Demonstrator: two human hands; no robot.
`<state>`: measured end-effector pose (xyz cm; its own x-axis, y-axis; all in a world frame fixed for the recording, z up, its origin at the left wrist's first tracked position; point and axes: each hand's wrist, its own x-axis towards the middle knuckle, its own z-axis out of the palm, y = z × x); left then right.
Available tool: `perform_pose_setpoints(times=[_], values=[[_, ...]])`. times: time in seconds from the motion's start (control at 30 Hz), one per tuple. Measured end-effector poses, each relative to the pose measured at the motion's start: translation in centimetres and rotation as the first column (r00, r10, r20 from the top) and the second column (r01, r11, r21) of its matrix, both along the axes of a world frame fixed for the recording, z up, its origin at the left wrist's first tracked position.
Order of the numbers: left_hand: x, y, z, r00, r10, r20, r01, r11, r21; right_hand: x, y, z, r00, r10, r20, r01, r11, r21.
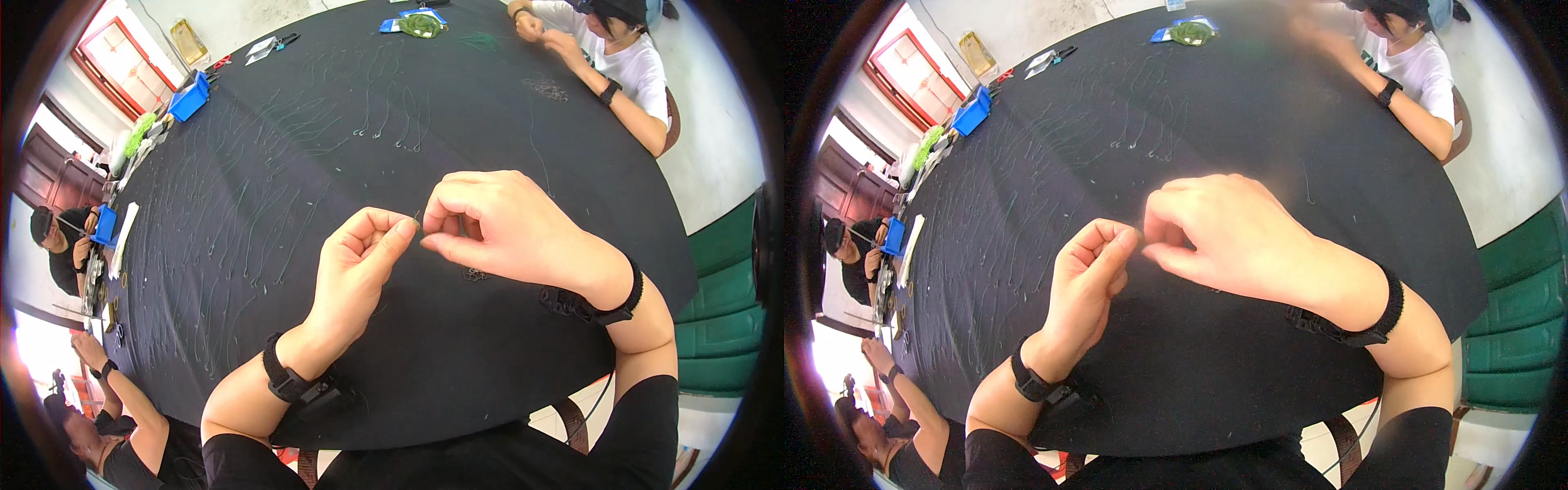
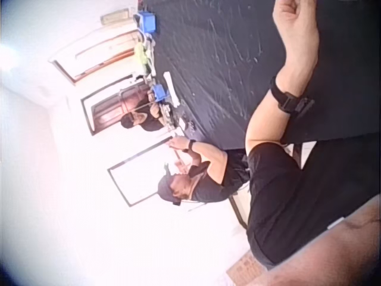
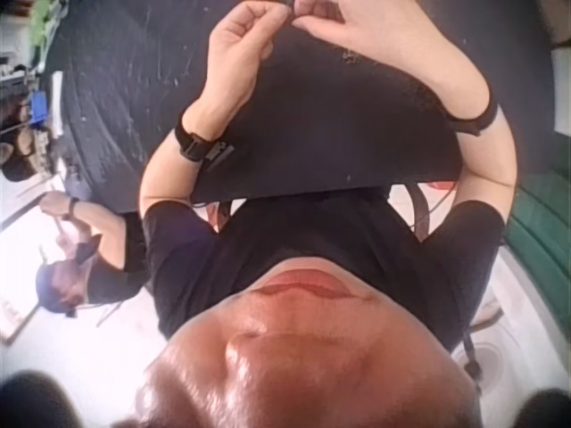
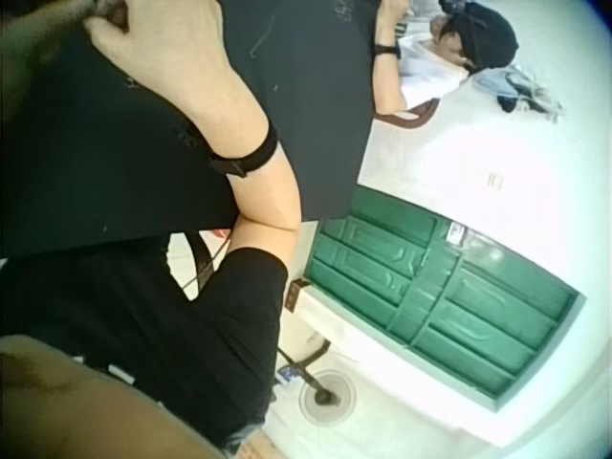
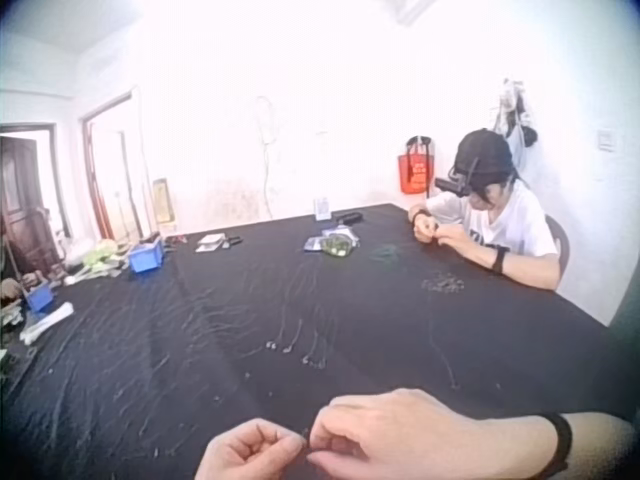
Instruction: The person picks up a fishing hook and a line, threads the line through the hook's eye, and wraps it around the hook to tie a knot. They then pull the line to tighten the knot and place the finished assembly onto the table.
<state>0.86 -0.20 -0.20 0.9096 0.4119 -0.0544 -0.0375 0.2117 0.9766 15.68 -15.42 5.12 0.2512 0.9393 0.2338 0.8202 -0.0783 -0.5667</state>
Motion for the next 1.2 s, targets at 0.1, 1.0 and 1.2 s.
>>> perform_pose_setpoints(times=[0.1,1.0,1.2], values=[[-0.1,-0.2,0.1,1.0,0.008,0.018,-0.008,1.0,-0.009,0.0,0.1,-0.1,0.999,-0.004,0.042,0.0,0.997,0.082],[-0.3,0.2,0.1,0.998,-0.07,0.002,0.07,0.997,0.032,0.5,0.4,-0.4,0.989,0.098,0.115,-0.12,0.972,0.204],[-0.3,0.1,0.2,0.995,-0.096,-0.017,0.096,0.995,-0.006,0.8,0.2,-0.1,0.984,0.12,0.134,-0.142,0.975,0.169]])
